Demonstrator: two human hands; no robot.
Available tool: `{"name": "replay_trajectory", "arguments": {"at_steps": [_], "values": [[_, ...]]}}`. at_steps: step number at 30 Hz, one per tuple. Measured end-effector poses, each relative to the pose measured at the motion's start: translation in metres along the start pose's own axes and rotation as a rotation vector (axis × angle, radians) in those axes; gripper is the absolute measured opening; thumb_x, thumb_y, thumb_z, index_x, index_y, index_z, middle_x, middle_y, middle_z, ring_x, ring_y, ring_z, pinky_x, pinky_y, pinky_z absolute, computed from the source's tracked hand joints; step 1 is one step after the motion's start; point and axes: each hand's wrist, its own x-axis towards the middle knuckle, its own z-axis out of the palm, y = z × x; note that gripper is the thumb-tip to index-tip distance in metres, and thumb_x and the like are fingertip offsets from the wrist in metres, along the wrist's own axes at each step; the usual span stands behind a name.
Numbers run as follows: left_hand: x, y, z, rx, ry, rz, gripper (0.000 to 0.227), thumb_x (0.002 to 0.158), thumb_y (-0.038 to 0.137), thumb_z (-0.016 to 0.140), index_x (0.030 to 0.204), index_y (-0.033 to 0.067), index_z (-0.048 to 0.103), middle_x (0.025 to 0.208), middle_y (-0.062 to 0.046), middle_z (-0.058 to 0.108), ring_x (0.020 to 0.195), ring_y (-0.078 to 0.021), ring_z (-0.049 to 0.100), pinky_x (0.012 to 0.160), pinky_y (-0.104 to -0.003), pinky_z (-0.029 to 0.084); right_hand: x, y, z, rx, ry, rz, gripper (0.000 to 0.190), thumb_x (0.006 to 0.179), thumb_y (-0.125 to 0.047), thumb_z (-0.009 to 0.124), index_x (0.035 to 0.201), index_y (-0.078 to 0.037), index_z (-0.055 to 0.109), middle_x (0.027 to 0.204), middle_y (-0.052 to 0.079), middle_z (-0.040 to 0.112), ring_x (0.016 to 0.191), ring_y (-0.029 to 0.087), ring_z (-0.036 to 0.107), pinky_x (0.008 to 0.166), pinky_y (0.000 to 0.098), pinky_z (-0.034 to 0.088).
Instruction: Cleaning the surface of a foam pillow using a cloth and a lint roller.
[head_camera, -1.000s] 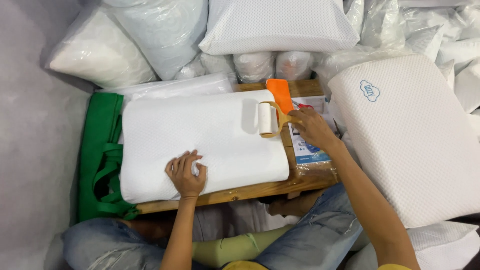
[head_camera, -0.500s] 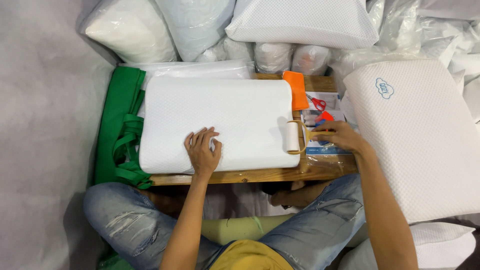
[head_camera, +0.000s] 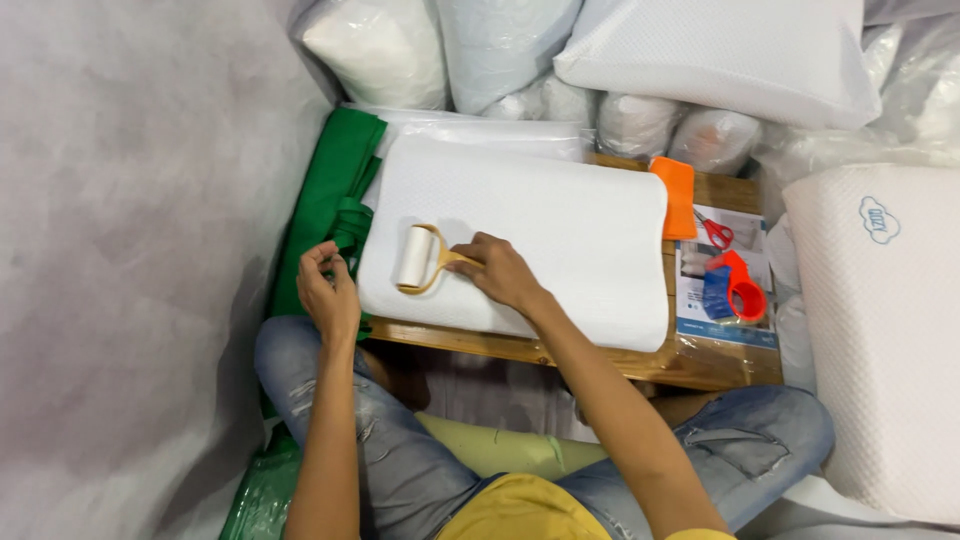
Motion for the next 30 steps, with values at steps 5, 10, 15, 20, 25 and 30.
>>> {"name": "replay_trajectory", "arguments": {"at_steps": [5,10,15,20,25,30], "values": [[-0.011,-0.008,0.002,-0.098,-0.017,-0.133,0.019,0.11,0.021,0.05,0.122,0.0094,0.059,0.114,-0.012,0.069,0.105,-0.0304,0.064,0.09,-0.043,0.05,0.033,-0.024,0.049,-0.036,-0.011,-0.017,0.03,0.097,-0.04,0.069,0.122,-0.025,0.075,0.099,0.009,0.069,0.093,0.031,0.072,0.08,0.0405,0.058],[-0.018,0.019,-0.004,-0.077,-0.166,-0.146,0.036,0.113,0.037,0.05,0.129,0.0048,0.056,0.125,-0.018,0.064,0.116,-0.0358,0.061,0.095,-0.049,0.05,0.003,-0.008,-0.011,-0.013,-0.028,0.03,0.033,0.094,-0.039,0.072,0.122,-0.021,0.076,0.101,0.014,0.07,0.097,0.037,0.071,0.082,0.0451,0.057],[-0.022,0.039,-0.01,0.025,-0.372,-0.177,0.048,0.099,0.035,0.073,0.133,0.0074,0.053,0.134,-0.017,0.053,0.132,-0.0373,0.047,0.109,-0.055,0.04,-0.087,0.044,-0.138,0.001,-0.018,0.355,0.037,0.08,-0.03,0.083,0.113,-0.013,0.081,0.095,0.023,0.072,0.089,0.035,0.067,0.083,0.0429,0.05],[-0.006,0.037,-0.004,0.057,-0.46,-0.242,0.047,0.095,0.026,0.07,0.134,0.0074,0.05,0.136,-0.019,0.052,0.133,-0.0395,0.048,0.105,-0.057,0.042,-0.183,0.079,-0.237,-0.098,0.029,0.693,0.044,0.072,-0.03,0.086,0.111,-0.01,0.083,0.083,0.024,0.072,0.085,0.033,0.068,0.082,0.0422,0.049],[0.05,0.058,-0.001,0.461,-0.785,-0.26,0.057,0.093,0.041,0.061,0.139,0.0101,0.047,0.132,-0.014,0.062,0.113,-0.036,0.061,0.082,-0.052,0.052,-0.205,0.072,-0.279,-0.213,0.031,0.91,0.042,0.081,-0.026,0.081,0.121,-0.013,0.084,0.102,0.007,0.078,0.098,0.018,0.059,0.087,0.0291,0.041],[0.113,0.028,0.053,0.532,-0.925,-0.088,0.041,0.098,0.017,0.031,0.119,0.0087,0.065,0.122,-0.018,0.067,0.11,-0.043,0.062,0.086,-0.056,0.05,-0.171,0.102,-0.261,-0.117,0.222,0.872,0.045,0.082,-0.029,0.08,0.12,-0.004,0.079,0.11,0.013,0.076,0.097,0.022,0.063,0.085,0.0338,0.046]]}}
